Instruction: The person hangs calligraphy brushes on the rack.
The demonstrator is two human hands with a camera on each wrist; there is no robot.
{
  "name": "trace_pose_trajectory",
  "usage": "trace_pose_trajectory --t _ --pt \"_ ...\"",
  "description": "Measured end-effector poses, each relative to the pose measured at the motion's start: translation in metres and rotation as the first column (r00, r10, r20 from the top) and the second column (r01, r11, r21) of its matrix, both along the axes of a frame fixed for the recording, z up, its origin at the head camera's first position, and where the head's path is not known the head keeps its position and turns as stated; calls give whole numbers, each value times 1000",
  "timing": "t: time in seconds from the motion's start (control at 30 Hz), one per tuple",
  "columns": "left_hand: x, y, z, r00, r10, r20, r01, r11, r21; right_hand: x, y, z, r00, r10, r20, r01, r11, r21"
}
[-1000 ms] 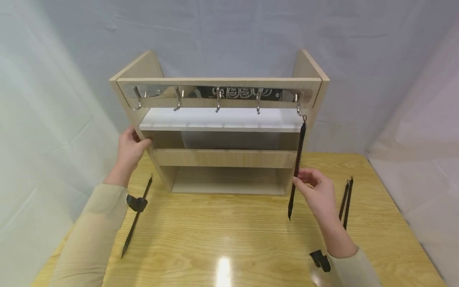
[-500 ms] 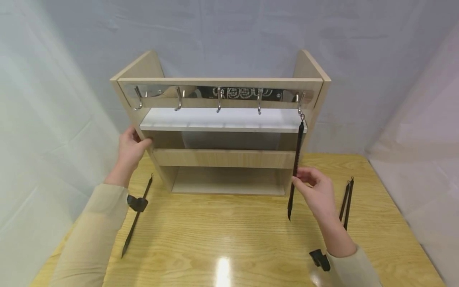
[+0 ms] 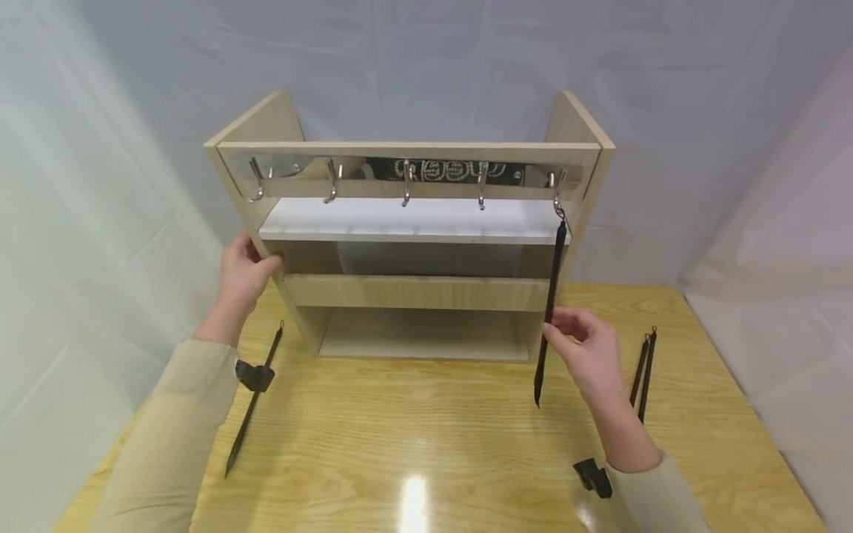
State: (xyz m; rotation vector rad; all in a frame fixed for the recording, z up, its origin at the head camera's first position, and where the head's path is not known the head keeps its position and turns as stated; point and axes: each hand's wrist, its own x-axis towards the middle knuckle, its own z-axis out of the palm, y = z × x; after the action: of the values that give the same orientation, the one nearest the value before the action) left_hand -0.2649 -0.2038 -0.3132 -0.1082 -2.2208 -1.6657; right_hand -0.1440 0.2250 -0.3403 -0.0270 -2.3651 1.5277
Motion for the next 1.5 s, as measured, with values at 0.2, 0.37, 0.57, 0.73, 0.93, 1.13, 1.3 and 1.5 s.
trace_pose_trajectory --t 0.2,0.37,0.57,0.73,0.93,1.13,1.3,1.5 --pt "1 0 1 1000 -1 -7 1 1000 3 -2 0 -1 1000 13 -10 -14 1000 -27" --pt "1 1 0 1000 5 -2 -5 1000 -10 -2 2 0 1000 15 -5 -15 999 -29" --pt "0 3 0 1000 4 0 -4 1000 -18 -1 2 1 1000 22 -10 -22 999 -40" --pt "1 5 0 1000 10 -8 -10 1000 -14 -2 3 2 999 35 -21 -36 998 -60" --pt "1 6 -1 1000 1 -12 -2 1000 -5 -3 4 2 999 38 -22 -40 996 -84" --pt "0 6 -2 1000 1 -28 -2 1000 -10 -4 4 1 998 52 -29 -55 991 -122" --pt "1 6 -2 1000 0 -24 0 1000 -13 -5 4 0 998 54 -46 -59 989 -135" --pt "2 7 -1 1000 -6 -20 6 1000 -18 -7 3 -2 997 57 -57 -65 988 -143"
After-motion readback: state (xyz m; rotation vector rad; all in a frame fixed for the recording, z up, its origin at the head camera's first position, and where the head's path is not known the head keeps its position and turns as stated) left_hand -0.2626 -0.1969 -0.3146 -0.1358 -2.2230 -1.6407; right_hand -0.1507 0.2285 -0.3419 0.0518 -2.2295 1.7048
